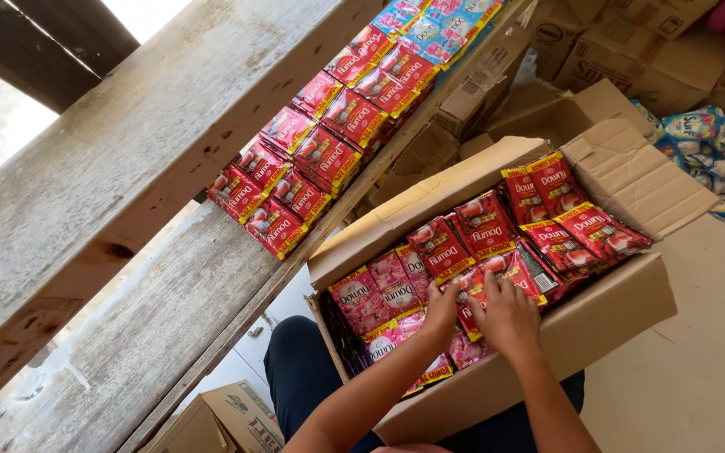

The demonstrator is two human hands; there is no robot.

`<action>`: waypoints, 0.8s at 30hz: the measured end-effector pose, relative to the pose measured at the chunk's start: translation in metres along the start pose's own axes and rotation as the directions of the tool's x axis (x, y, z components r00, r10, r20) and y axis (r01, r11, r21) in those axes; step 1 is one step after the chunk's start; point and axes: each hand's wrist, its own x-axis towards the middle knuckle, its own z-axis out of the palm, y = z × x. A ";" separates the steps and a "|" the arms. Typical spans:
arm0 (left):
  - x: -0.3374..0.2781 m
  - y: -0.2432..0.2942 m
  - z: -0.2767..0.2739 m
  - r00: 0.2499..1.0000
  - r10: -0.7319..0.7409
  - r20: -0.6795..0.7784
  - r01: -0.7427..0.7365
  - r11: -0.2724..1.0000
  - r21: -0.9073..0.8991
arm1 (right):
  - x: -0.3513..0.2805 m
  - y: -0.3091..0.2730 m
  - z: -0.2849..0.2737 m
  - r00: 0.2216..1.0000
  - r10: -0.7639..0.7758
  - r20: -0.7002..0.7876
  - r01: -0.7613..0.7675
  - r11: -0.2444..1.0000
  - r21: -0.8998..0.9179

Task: Organizing and restocking detergent sachets onto a wooden shelf from cardboard boxes on the floor.

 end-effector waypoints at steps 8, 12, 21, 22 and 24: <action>0.004 0.018 -0.001 0.993 -0.119 -0.012 0.117 0.987 -0.111 | -0.021 0.007 0.000 0.997 -0.020 -0.072 0.031 0.987 0.155; 0.038 -0.002 -0.011 0.987 -0.130 0.091 0.140 0.984 -0.107 | -0.033 0.014 -0.014 0.987 -0.016 -0.158 0.050 0.976 0.214; 0.029 0.011 0.015 0.995 -0.092 0.044 0.094 0.994 -0.056 | -0.028 0.057 -0.003 0.986 0.065 -0.156 -0.016 0.955 0.295; 0.024 0.015 0.020 0.995 -0.092 0.043 0.094 0.994 -0.055 | -0.028 0.058 -0.002 0.986 0.065 -0.156 -0.016 0.955 0.297; 0.016 0.021 0.029 0.998 -0.035 0.047 0.041 0.990 -0.133 | -0.028 0.059 -0.002 0.984 0.059 -0.166 -0.001 0.944 0.331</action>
